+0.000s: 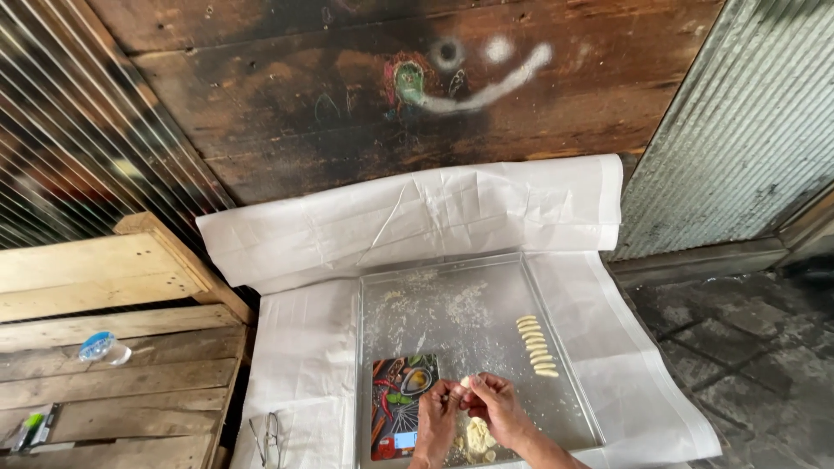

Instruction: Shaping dough into crescent-shaped pastries by hand and placing them on a metal tray.

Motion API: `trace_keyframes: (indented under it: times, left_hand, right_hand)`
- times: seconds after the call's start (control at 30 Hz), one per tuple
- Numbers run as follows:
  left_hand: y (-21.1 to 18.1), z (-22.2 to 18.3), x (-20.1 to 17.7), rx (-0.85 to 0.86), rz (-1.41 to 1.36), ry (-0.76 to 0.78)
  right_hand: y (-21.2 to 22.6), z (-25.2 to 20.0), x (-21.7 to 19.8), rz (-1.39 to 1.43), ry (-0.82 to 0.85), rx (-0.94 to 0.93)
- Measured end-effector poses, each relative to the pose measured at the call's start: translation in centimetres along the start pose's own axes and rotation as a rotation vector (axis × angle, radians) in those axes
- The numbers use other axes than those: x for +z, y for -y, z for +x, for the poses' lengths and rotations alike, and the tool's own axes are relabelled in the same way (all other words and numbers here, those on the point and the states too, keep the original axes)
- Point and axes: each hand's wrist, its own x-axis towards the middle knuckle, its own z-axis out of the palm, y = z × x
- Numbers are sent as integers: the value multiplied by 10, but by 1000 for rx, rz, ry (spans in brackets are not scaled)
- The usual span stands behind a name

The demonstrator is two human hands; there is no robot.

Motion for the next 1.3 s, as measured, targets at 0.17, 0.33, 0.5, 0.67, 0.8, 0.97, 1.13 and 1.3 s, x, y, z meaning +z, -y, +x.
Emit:
trace_keyframes:
  times: [0.17, 0.33, 0.5, 0.67, 0.8, 0.97, 1.13, 1.3]
  left_hand:
    - [27, 10, -10, -163, -487, 88]
    - [14, -7, -8, -201, -357, 36]
    - [37, -15, 1, -291, -732, -46]
    - [17, -23, -4, -218, -571, -22]
    - [1, -29, -3, -228, -457, 7]
    - [-5, -23, -4, -207, -578, 70]
    - [38, -10, -6, -314, -752, 73]
    - [30, -16, -1, -268, -691, 49]
  right_hand:
    - [20, -11, -5, 37, 164, 102]
    - [24, -10, 1, -82, 69, 112]
    - [29, -14, 15, -910, 225, -215]
    - [32, -5, 6, -870, 379, -243]
    - [41, -4, 5, -732, 519, -69]
    - [48, -9, 12, -592, 440, -110]
    - [44, -18, 15, -549, 342, -102]
    - [39, -20, 19, -763, 248, -187]
